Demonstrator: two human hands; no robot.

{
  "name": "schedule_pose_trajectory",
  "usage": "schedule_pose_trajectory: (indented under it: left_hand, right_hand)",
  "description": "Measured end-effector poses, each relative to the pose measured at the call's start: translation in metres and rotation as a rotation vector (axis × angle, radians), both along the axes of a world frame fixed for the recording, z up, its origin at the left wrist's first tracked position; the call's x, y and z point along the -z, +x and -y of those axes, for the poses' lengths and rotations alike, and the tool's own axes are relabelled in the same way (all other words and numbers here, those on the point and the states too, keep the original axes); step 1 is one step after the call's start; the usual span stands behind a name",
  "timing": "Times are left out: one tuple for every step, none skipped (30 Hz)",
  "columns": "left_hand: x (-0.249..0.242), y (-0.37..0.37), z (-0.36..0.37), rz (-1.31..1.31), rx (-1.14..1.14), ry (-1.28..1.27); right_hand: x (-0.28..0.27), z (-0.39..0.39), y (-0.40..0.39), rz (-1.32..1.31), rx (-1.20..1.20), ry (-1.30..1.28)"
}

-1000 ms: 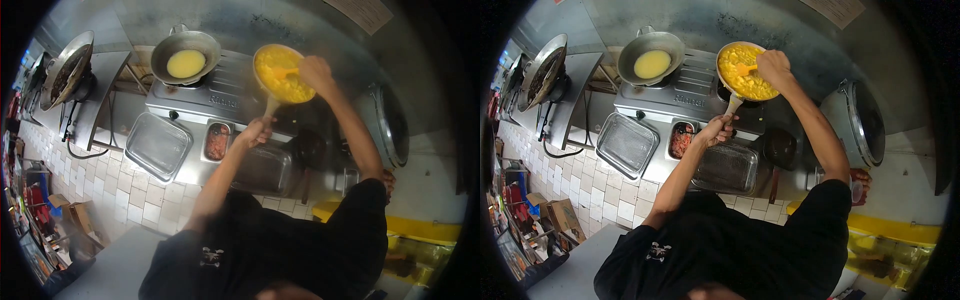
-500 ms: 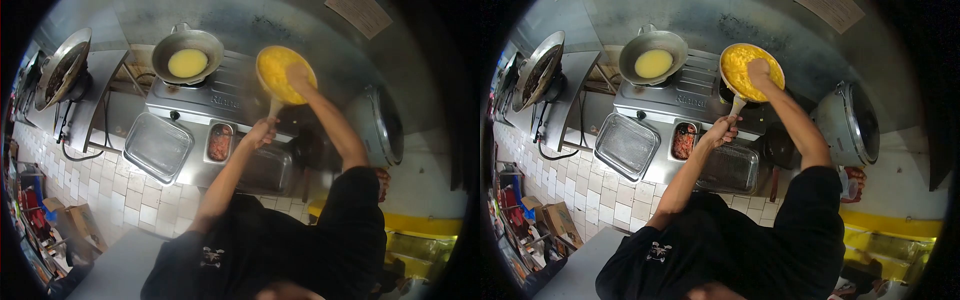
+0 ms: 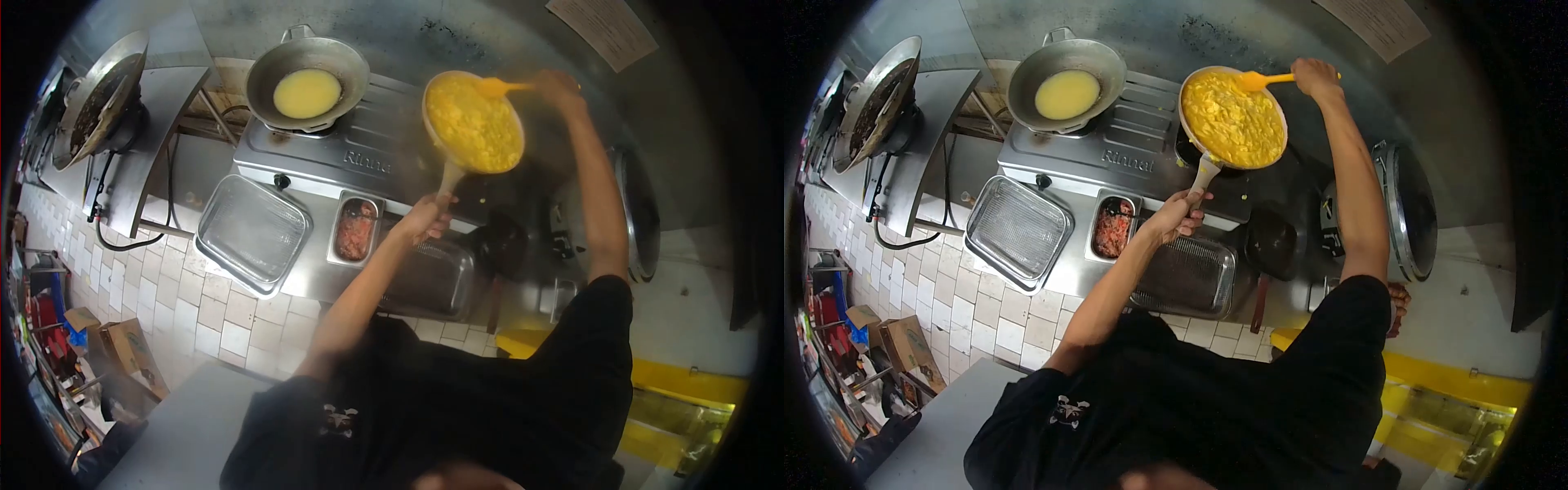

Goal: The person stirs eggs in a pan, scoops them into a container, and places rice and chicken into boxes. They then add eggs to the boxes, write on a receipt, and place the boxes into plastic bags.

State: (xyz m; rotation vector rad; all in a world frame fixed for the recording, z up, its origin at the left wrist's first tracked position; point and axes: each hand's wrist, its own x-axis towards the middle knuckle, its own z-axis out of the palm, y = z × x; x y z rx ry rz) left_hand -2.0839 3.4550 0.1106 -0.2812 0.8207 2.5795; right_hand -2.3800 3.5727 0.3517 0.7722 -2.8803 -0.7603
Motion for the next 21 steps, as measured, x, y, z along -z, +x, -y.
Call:
schedule_pose_trajectory:
  left_hand:
    - [-0.001,0.001,-0.001,0.018,0.005,-0.020]
    - [-0.002,0.001,-0.001,0.038,0.007,-0.041]
    - [-0.001,0.001,-0.002,0.038,0.009,-0.057]
    - [-0.006,0.002,-0.001,0.041,0.014,-0.077]
    - [-0.005,0.003,0.000,0.039,0.017,-0.062]
    - [-0.002,0.003,0.000,0.039,0.021,-0.049]
    - [0.001,0.002,-0.002,0.033,0.012,-0.039]
    - [0.001,0.002,-0.002,0.040,0.003,-0.040]
    - [-0.002,0.002,-0.001,0.040,0.007,-0.028]
    - [-0.004,0.002,-0.001,0.042,0.012,-0.015]
    - [-0.003,0.002,-0.001,0.039,0.016,-0.008]
    - [-0.002,0.001,0.000,0.045,0.010,-0.007]
    - [-0.001,0.001,0.000,0.046,0.012,0.001]
    - [-0.002,0.003,-0.001,0.047,0.017,0.010]
    - [-0.004,0.003,-0.003,0.054,0.013,0.014]
    - [-0.005,0.003,-0.003,0.051,0.007,-0.007]
    - [-0.006,0.004,-0.001,0.047,0.004,-0.031]
    - [-0.006,0.003,0.001,0.049,0.001,-0.035]
    - [-0.006,0.003,0.001,0.055,0.002,-0.026]
    - [-0.006,0.003,-0.001,0.059,0.005,-0.014]
    - [-0.005,0.003,0.000,0.063,0.012,-0.009]
  right_hand:
    - [0.007,-0.005,-0.014,-0.007,-0.011,-0.001]
    - [0.016,-0.008,-0.027,-0.052,-0.018,0.107]
    - [0.028,-0.009,-0.041,-0.097,-0.028,0.214]
    - [0.045,-0.013,-0.056,-0.101,-0.045,0.211]
    - [0.064,-0.015,-0.071,-0.101,-0.034,0.118]
    - [0.073,-0.008,-0.076,-0.096,-0.021,0.023]
    - [0.081,0.002,-0.084,0.007,0.032,0.072]
    - [0.088,0.014,-0.083,0.013,0.023,0.071]
    - [0.095,0.027,-0.078,0.081,0.004,0.051]
    - [0.099,0.035,-0.075,0.149,-0.012,0.033]
    - [0.108,0.044,-0.082,0.200,-0.072,0.043]
    - [0.113,0.052,-0.090,0.206,-0.078,0.043]
    - [0.117,0.059,-0.096,0.318,-0.222,0.099]
    - [0.120,0.063,-0.098,0.429,-0.364,0.156]
    - [0.122,0.065,-0.099,0.436,-0.368,0.159]
    - [0.124,0.066,-0.099,0.406,-0.469,0.176]
    - [0.125,0.066,-0.098,0.374,-0.567,0.188]
    - [0.116,0.063,-0.097,0.375,-0.571,0.184]
    - [0.102,0.053,-0.096,0.340,-0.653,0.129]
    - [0.087,0.043,-0.090,0.305,-0.731,0.076]
    - [0.072,0.035,-0.078,0.226,-0.803,0.024]
